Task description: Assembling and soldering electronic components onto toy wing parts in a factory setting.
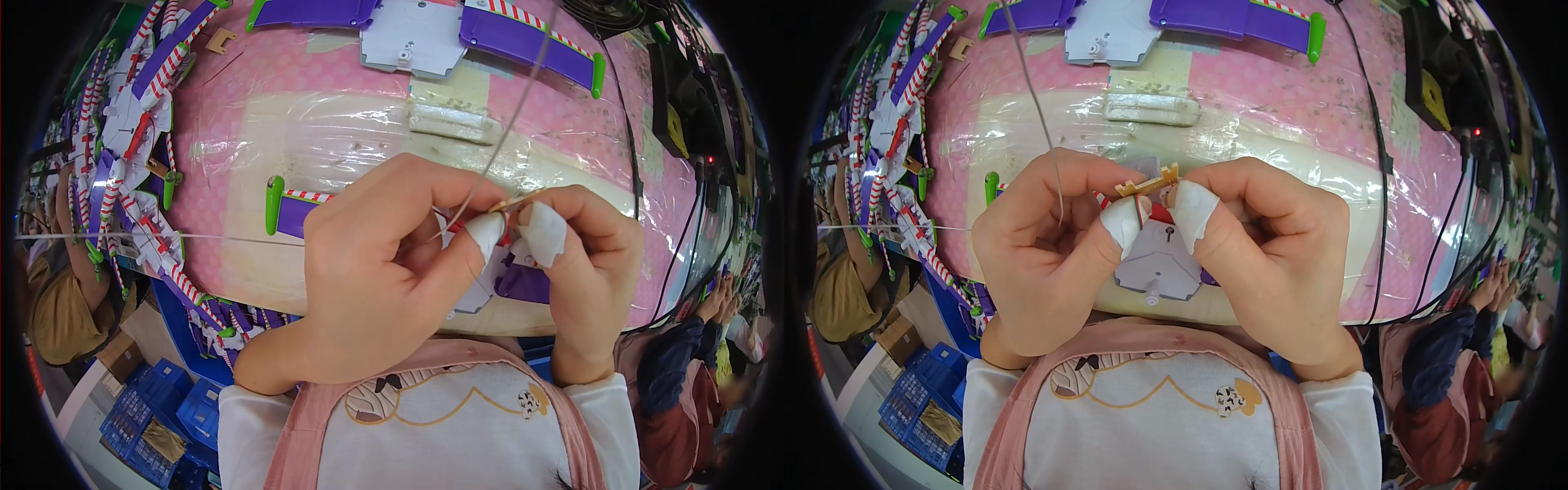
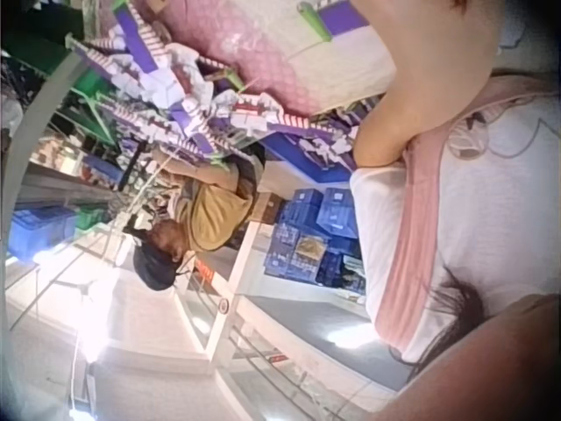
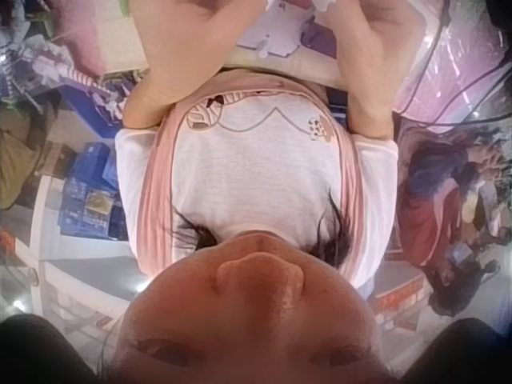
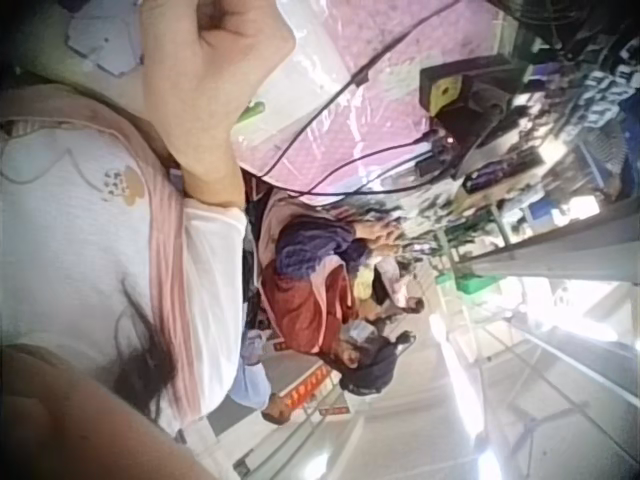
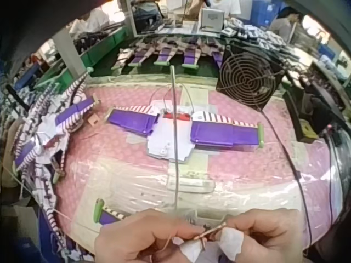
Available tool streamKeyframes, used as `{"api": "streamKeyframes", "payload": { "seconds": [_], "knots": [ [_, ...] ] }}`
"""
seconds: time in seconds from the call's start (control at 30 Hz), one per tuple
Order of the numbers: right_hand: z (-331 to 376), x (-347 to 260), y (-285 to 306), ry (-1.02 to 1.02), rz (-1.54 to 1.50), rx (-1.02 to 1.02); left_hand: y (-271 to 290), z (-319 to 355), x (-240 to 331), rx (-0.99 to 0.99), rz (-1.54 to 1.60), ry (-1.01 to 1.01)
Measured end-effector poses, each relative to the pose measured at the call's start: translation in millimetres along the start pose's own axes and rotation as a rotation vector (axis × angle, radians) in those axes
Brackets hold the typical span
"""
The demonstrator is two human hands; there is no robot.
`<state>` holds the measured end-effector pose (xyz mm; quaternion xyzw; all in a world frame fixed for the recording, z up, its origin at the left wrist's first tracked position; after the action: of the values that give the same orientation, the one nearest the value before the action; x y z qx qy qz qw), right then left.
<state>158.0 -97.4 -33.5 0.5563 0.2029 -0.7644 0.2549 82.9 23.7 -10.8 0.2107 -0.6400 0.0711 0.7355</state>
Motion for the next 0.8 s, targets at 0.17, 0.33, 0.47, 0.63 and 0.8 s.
{"api": "streamKeyframes", "payload": {
  "seconds": [0.17, 0.33, 0.47, 0.63, 0.8],
  "knots": [
    [-1, 2, 1, 0.010, -0.030, -0.006, 0, 2, 0, 0.020, -0.004, -0.039],
    [0, 0, -1, 0.015, -0.039, -0.001, -1, 4, 4, 0.044, -0.024, -0.122],
    [0, 0, 1, -0.002, -0.062, 0.006, -3, 5, 10, 0.046, -0.062, -0.209],
    [0, 0, 1, 0.022, -0.042, 0.004, -4, 5, 12, 0.057, -0.074, -0.198],
    [-1, -2, 0, 0.026, -0.059, -0.006, -2, 4, 5, 0.065, -0.056, -0.143]
  ]
}}
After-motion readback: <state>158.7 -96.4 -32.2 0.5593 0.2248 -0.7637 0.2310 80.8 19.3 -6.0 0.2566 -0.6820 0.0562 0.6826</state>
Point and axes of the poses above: each hand's wrist, its own z-axis away from the middle knuckle, its own y-axis out of the back of the hand, x = y × z, the point moved 9 cm from there along -z, towards the middle knuckle
